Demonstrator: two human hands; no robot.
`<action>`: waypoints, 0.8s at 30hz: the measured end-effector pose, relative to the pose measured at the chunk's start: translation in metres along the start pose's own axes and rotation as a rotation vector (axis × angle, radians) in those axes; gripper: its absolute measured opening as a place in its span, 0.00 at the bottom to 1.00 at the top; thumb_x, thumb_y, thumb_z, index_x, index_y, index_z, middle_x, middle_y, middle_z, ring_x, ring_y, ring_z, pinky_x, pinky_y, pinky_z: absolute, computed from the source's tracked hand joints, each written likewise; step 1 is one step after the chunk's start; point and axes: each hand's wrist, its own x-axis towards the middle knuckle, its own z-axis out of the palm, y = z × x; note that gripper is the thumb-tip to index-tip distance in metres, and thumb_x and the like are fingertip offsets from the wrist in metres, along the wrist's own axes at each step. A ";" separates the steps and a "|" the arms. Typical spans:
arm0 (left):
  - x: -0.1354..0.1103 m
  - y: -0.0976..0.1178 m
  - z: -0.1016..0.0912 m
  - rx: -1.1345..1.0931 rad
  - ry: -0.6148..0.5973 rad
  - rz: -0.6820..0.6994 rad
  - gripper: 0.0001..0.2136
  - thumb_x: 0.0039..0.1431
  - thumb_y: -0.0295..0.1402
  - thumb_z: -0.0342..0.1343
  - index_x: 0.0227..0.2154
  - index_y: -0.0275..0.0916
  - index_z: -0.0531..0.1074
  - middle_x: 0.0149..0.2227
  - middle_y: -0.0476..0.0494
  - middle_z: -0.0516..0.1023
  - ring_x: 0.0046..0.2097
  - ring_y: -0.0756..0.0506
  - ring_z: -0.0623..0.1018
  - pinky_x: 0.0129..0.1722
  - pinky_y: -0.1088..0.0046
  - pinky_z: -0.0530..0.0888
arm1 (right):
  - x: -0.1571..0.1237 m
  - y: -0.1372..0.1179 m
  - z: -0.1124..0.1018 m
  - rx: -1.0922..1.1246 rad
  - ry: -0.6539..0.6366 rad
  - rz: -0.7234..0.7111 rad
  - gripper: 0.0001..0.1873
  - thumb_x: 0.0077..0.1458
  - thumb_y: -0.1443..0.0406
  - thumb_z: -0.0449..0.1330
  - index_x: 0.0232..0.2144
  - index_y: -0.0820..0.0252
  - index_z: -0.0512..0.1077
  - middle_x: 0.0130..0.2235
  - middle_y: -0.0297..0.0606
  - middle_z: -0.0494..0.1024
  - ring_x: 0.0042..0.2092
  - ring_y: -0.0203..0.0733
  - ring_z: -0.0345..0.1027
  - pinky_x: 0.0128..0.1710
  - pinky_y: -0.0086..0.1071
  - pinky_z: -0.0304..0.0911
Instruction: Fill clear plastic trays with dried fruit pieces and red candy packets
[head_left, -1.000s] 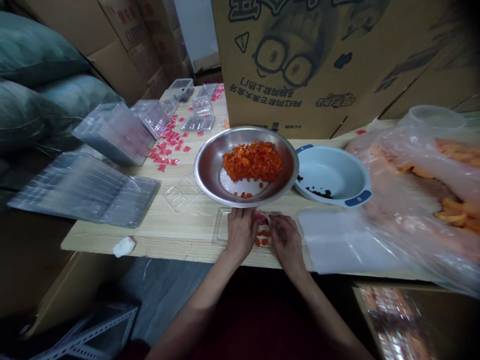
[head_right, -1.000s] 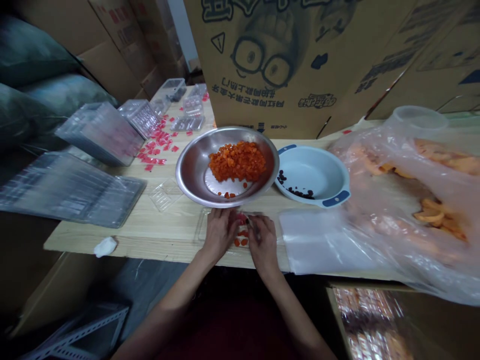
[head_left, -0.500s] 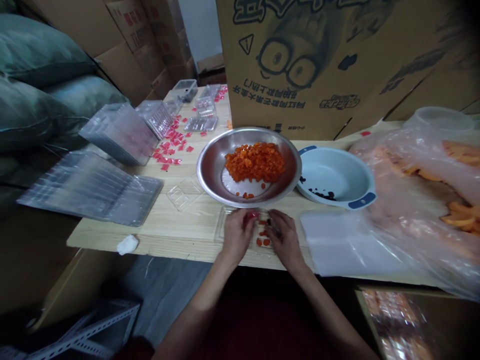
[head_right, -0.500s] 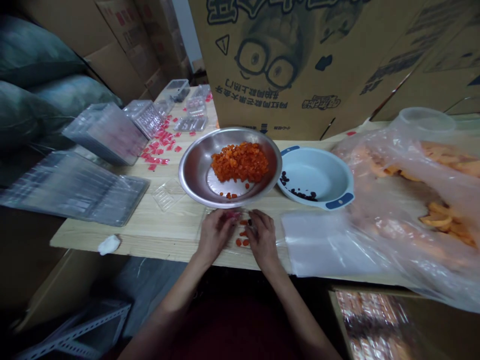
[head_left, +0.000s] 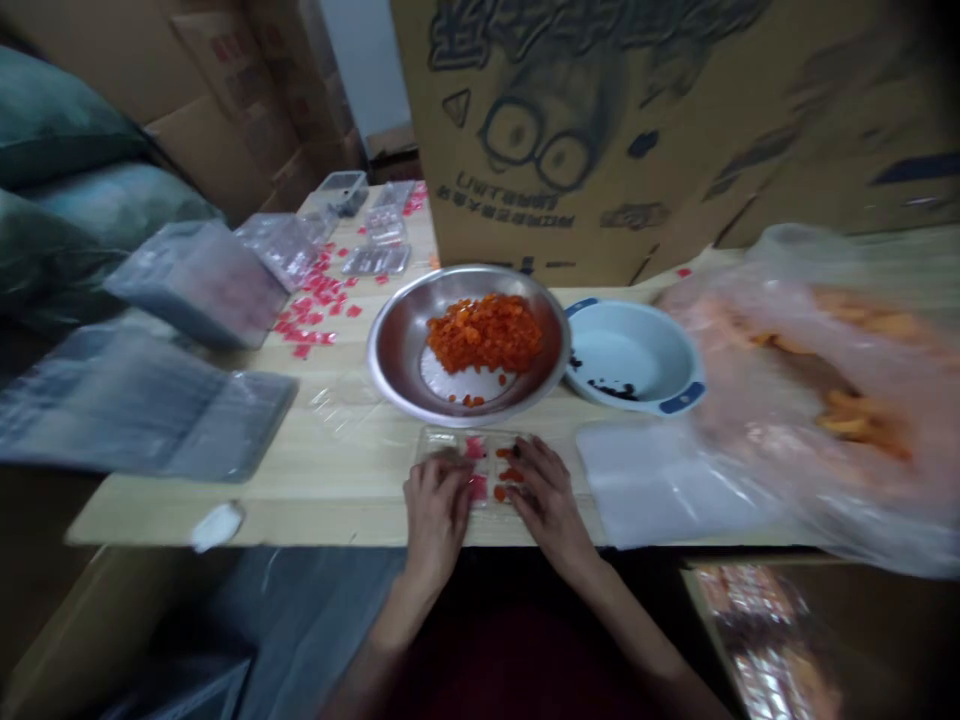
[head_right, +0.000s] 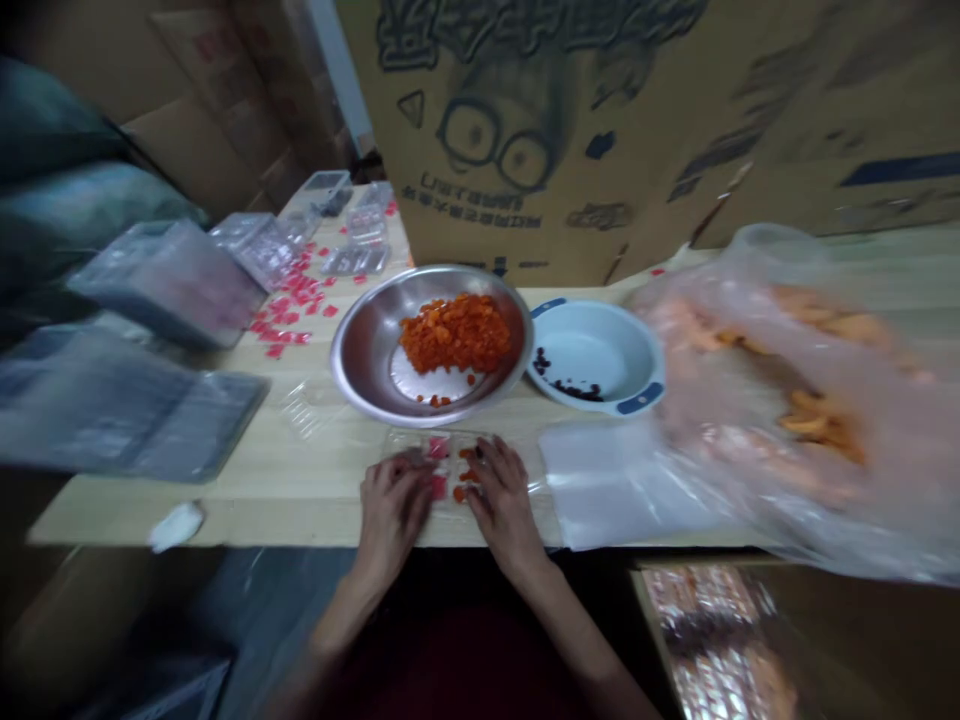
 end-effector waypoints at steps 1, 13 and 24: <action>-0.001 -0.002 0.000 0.008 0.004 0.026 0.10 0.67 0.29 0.57 0.46 0.44 0.81 0.48 0.39 0.77 0.51 0.37 0.72 0.50 0.57 0.71 | 0.004 -0.005 -0.010 0.026 0.014 0.004 0.21 0.68 0.61 0.61 0.61 0.49 0.73 0.68 0.44 0.69 0.72 0.56 0.54 0.68 0.60 0.57; 0.006 -0.013 -0.017 -0.089 0.161 0.143 0.10 0.67 0.34 0.56 0.47 0.45 0.79 0.49 0.41 0.79 0.53 0.37 0.76 0.51 0.57 0.72 | 0.173 0.073 -0.181 -0.491 -0.180 0.374 0.08 0.52 0.75 0.67 0.34 0.62 0.83 0.36 0.45 0.85 0.41 0.49 0.81 0.45 0.34 0.72; 0.038 -0.020 -0.081 -0.035 0.434 0.051 0.08 0.67 0.33 0.59 0.46 0.42 0.78 0.48 0.41 0.79 0.51 0.40 0.77 0.56 0.58 0.72 | 0.205 0.068 -0.118 -0.362 0.015 0.152 0.16 0.62 0.69 0.59 0.49 0.58 0.80 0.51 0.44 0.83 0.52 0.48 0.78 0.56 0.39 0.69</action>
